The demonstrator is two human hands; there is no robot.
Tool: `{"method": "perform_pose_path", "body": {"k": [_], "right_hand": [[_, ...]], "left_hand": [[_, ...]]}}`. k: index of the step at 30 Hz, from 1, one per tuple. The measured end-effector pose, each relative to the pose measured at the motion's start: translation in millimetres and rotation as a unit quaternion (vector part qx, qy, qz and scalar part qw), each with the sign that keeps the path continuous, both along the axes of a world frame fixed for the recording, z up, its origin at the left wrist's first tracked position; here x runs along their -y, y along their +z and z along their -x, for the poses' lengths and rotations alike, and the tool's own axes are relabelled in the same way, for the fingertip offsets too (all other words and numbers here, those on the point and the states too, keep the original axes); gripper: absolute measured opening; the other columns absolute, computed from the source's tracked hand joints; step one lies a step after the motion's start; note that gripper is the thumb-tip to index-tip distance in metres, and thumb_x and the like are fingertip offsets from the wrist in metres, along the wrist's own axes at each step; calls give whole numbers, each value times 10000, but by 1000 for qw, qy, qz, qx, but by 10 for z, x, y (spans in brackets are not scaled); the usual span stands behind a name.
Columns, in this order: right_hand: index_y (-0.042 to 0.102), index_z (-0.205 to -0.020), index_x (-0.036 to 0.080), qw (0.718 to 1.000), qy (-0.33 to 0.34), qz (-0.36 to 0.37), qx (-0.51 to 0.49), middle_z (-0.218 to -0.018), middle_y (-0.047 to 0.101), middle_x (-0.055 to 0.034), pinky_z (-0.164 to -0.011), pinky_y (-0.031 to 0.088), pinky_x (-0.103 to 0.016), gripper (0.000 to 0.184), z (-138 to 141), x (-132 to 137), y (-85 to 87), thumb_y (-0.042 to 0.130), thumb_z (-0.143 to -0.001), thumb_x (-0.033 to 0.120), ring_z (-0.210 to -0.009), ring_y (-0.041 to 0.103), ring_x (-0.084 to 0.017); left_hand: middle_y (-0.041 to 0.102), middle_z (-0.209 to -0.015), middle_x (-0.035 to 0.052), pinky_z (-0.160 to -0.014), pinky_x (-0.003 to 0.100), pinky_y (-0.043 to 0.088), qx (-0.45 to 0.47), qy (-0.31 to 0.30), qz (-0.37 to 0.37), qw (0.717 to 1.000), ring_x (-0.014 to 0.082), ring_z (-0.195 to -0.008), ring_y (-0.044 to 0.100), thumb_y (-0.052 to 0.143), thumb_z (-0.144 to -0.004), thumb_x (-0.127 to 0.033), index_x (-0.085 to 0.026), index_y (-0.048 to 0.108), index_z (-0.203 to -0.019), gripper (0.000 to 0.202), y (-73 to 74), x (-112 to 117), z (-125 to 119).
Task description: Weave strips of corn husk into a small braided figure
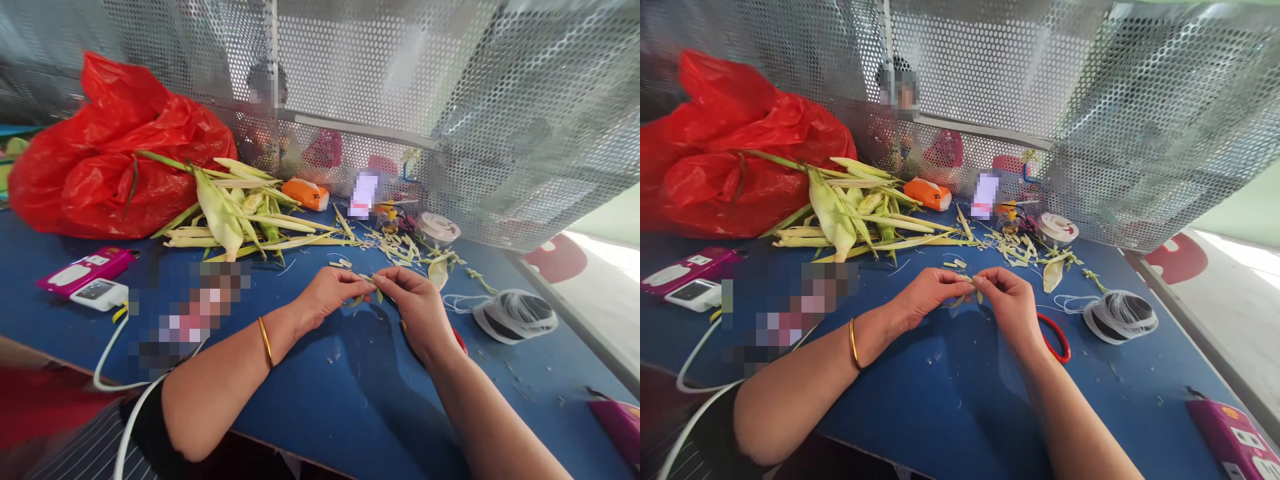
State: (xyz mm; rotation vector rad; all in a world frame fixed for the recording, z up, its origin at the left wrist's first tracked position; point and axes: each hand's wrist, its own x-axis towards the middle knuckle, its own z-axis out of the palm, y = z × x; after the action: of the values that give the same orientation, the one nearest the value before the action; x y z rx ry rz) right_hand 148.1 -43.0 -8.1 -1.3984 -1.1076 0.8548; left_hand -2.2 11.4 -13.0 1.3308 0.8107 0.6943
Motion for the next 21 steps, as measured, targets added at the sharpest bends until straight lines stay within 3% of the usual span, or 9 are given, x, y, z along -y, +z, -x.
{"method": "perform_pose_path", "body": {"k": [3, 6, 8, 11, 14, 21], "right_hand": [[740, -802, 198, 1000, -4, -13, 19, -756, 703, -33, -681, 443, -306, 275, -18, -11, -8, 727, -749, 468, -719, 596, -182], [746, -943, 208, 996, -61, -56, 21, -899, 728, -58, -804, 466, -342, 371, -71, -44, -37, 640, -812, 538, -891, 637, -225], [742, -926, 213, 994, -93, -60, -3, -852, 723, -46, -826, 466, -355, 359, -89, -61, -57, 669, -786, 535, -872, 643, -224], [751, -829, 213, 998, -39, -5, -50, -751, 710, -31, -799, 470, -357, 299, -32, -45, -56, 779, -678, 470, -789, 638, -218], [773, -855, 214, 995, 60, 30, -77, -827, 742, -54, -823, 475, -369, 316, 105, 7, -32, 793, -657, 459, -865, 650, -249], [776, -785, 213, 999, 12, -9, -38, -779, 738, -23, -784, 461, -347, 242, 239, 28, -66, 762, -690, 436, -782, 630, -212]], "left_hand": [[666, -667, 22, -674, 276, 384, 28, 6, 35, 999, 117, -648, 521, 791, -647, -433, -168, 749, -667, 269, -3, -4, -1], [718, -845, 59, -774, 291, 410, 93, 43, 110, 989, 161, -821, 597, 819, -623, -418, -180, 773, -795, 298, -7, -17, -15], [721, -935, 71, -808, 291, 412, 127, 63, 148, 979, 171, -899, 603, 833, -612, -409, -186, 770, -828, 317, -10, -27, -22], [708, -939, 71, -818, 280, 414, 175, 70, 171, 967, 155, -891, 596, 844, -607, -403, -169, 757, -806, 319, -11, -36, -21], [687, -854, 62, -788, 274, 425, 211, 60, 181, 959, 138, -805, 586, 857, -588, -396, -138, 740, -783, 343, -13, -33, -19], [677, -813, 41, -774, 264, 425, 216, 32, 214, 952, 122, -772, 583, 858, -587, -380, -138, 731, -774, 331, -38, -20, -33]]}}
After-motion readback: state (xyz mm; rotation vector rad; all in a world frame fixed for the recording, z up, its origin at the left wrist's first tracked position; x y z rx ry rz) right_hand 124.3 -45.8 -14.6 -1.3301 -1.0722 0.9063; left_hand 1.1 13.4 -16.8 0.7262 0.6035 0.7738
